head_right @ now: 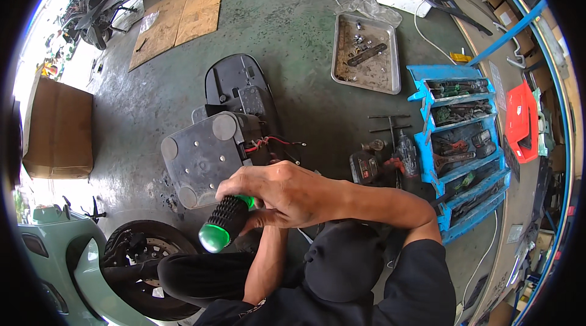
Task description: The person uses a screwdriver to tighten components on the base of a scooter seat bucket, then lifts the bucket and aligns it onto the body of a light green scooter before using a T-handle socket wrench to secure it.
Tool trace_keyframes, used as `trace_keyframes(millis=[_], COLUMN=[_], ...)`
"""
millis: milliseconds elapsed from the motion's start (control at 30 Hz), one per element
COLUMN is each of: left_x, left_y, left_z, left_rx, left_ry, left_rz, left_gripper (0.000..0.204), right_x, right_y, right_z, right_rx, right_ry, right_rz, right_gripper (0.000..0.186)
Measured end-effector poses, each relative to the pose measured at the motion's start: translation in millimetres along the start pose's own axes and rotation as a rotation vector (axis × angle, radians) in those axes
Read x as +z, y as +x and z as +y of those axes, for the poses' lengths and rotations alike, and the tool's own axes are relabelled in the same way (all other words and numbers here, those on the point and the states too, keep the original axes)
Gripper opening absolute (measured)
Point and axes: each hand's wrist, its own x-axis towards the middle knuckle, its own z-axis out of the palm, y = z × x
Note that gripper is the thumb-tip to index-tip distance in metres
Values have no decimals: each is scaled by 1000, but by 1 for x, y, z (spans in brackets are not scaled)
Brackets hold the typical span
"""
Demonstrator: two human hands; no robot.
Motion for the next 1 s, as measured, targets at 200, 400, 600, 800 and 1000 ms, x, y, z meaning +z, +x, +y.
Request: trace_keyframes(millis=[200,400,600,800,1000], left_x=[1,-7,-31,-64,-82], left_y=[-2,-6,-42,-42,-32], left_z=[2,7,74,97,91], left_rx=[30,86,-27,43,204], left_ry=[80,222,727,783,906], left_rz=[8,39,138,376,473], left_gripper=[19,18,17,21,39], right_x=[-4,-7,2,-3,-4], right_y=[-2,-1,-6,-10,0], right_z=[14,23,45,50,51], right_rx=[-67,-65,-141,-43,-118], right_ry=[-89,-27,-21,124,95], right_rz=[79,259,219,183,193], right_gripper=[49,45,30,19,17])
